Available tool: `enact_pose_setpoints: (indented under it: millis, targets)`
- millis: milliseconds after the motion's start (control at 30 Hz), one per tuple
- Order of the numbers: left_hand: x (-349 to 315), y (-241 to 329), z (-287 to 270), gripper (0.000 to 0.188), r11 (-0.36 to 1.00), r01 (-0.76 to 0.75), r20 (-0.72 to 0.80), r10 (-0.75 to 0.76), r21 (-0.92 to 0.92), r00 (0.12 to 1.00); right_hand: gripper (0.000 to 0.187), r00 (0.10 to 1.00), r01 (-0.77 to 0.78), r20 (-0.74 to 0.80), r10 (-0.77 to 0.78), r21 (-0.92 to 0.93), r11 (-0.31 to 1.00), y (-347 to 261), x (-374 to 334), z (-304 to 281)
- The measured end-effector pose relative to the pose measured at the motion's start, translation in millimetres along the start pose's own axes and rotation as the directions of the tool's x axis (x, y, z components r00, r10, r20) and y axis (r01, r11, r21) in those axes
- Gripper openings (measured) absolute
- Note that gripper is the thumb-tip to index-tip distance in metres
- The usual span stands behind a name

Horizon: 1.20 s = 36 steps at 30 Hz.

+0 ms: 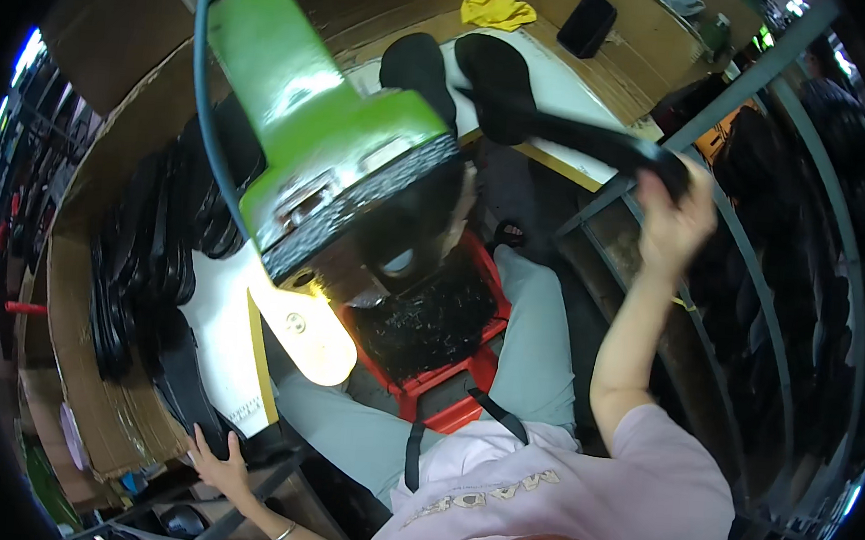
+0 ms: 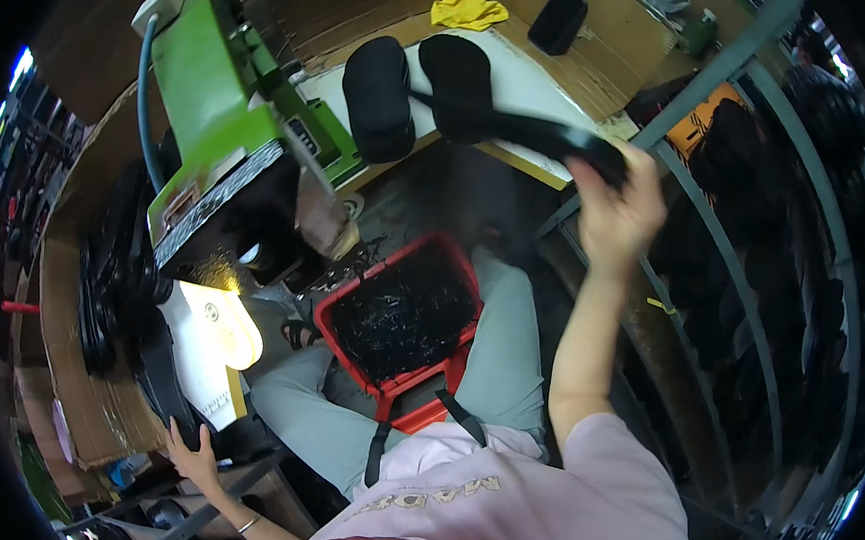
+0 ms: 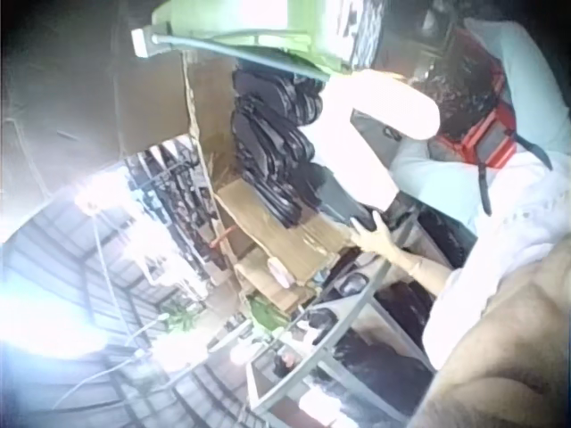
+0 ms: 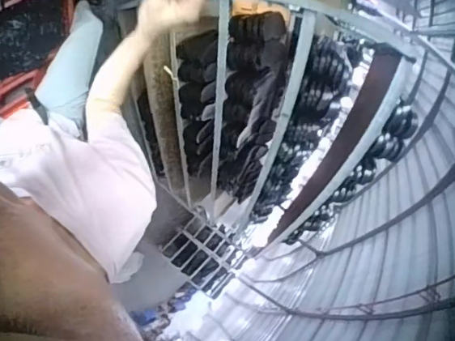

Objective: The person repeatedly picks up black shoe insoles from a red basket and presses them against a green grinding machine to smooth the edges. After processing, the insoles are placed on a nearby surface. The person continues this cycle for multiple insoles throughout the clip.

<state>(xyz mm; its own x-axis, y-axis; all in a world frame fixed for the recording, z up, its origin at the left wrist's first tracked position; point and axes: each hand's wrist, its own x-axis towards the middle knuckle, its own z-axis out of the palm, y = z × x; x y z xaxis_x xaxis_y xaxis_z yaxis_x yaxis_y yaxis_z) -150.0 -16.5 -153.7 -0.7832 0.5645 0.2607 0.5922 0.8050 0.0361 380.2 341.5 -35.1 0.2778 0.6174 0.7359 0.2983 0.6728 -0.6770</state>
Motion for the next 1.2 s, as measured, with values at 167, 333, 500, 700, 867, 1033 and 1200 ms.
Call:
enact_pose_setpoints:
  millis: [167,333,500,700,867,1033,1200]
  targets:
    - [11.9,-0.4,27.6,0.046,0.998,-0.068,-0.187,0.068,0.005,0.980,0.029,0.899,0.354,0.378,-0.220,-0.331,0.875,127.9,23.1,79.3]
    - [5.1,7.4,2.2,0.025,0.952,-0.254,-0.474,0.146,-0.172,0.868,0.024,0.830,0.466,0.504,-0.238,-0.395,0.792,106.9,-9.4,79.3]
    - [-44.9,100.1,-89.5,0.030,0.728,-0.427,-0.505,0.129,-0.536,0.854,0.035,0.759,0.052,0.651,0.001,-0.062,0.997,43.3,-102.0,60.2]
    - [-81.8,254.7,-85.6,0.034,0.281,-0.129,-0.001,0.417,-0.951,0.909,0.121,0.120,-0.622,0.954,0.275,-0.143,0.769,15.4,-228.1,21.4]
    - [-92.2,299.1,-43.3,0.034,-0.105,0.425,0.323,0.497,-0.899,0.805,0.063,-0.148,-0.863,0.800,0.581,-0.392,0.320,33.0,-265.0,-23.9]
    - [-95.2,267.0,-39.1,0.042,0.056,0.262,0.262,0.391,-0.963,0.882,0.043,-0.046,-0.940,0.894,0.445,-0.190,0.284,55.4,-255.3,-38.6]
    - [-43.8,169.8,-79.2,0.025,0.072,-0.643,-0.625,0.172,-0.763,0.761,0.038,0.853,-0.228,0.449,0.265,-0.136,0.964,75.8,-123.4,13.4]
